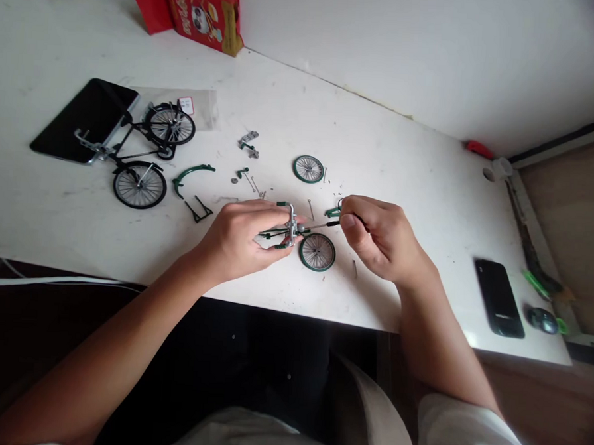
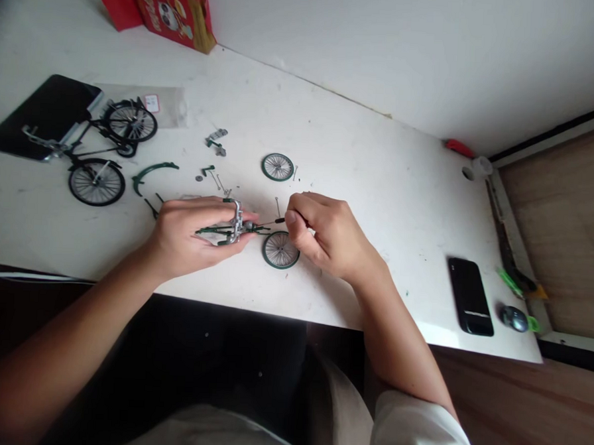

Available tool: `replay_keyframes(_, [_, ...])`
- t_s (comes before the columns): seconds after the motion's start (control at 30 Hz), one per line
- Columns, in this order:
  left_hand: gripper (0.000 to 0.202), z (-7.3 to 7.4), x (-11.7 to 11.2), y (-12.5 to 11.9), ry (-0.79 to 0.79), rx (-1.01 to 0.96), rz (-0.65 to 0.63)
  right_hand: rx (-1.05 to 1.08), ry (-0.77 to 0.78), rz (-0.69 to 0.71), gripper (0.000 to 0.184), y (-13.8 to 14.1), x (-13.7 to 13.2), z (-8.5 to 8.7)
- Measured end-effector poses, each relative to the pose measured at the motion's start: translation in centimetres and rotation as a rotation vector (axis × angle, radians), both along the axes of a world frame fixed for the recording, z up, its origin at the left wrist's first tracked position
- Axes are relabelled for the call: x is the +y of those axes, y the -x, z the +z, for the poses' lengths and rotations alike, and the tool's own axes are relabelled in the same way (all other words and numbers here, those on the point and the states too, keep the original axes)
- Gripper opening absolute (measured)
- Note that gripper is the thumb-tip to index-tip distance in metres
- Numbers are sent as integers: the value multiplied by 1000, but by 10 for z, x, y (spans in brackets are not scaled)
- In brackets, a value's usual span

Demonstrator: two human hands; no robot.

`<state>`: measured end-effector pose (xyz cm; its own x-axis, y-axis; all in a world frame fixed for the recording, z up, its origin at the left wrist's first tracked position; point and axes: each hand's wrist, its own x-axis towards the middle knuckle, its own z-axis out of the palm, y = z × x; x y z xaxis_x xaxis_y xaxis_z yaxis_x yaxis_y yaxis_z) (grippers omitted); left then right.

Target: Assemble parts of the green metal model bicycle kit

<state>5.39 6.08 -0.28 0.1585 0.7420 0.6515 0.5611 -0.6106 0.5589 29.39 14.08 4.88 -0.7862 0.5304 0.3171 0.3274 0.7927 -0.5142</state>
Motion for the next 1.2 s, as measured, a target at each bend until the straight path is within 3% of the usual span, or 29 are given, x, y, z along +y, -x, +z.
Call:
replay_keyframes(0.2, [19,-2,0,1,6,5,13,-17,83,4,39,0,0,1])
replay_keyframes(0.5, [26,-6,2,0,-11,-35,-11,87,271,-66,57,-2,9,-17])
replay_keyframes(0.67, [22,-4,2,-1,2,-29,3,14,175,-90,42,0,7,-11])
replay_keyframes(0.87, [19,-3,2,2,47,-55,15,33,213,-7,24,-2,8,-11])
replay_keyframes(1.0, [21,-3,2,4,46,-34,2,48,203,10,36,0,9,-13])
replay_keyframes(1.2, [21,-7,3,5,-11,16,2,69,360,-59,58,6,8,-22])
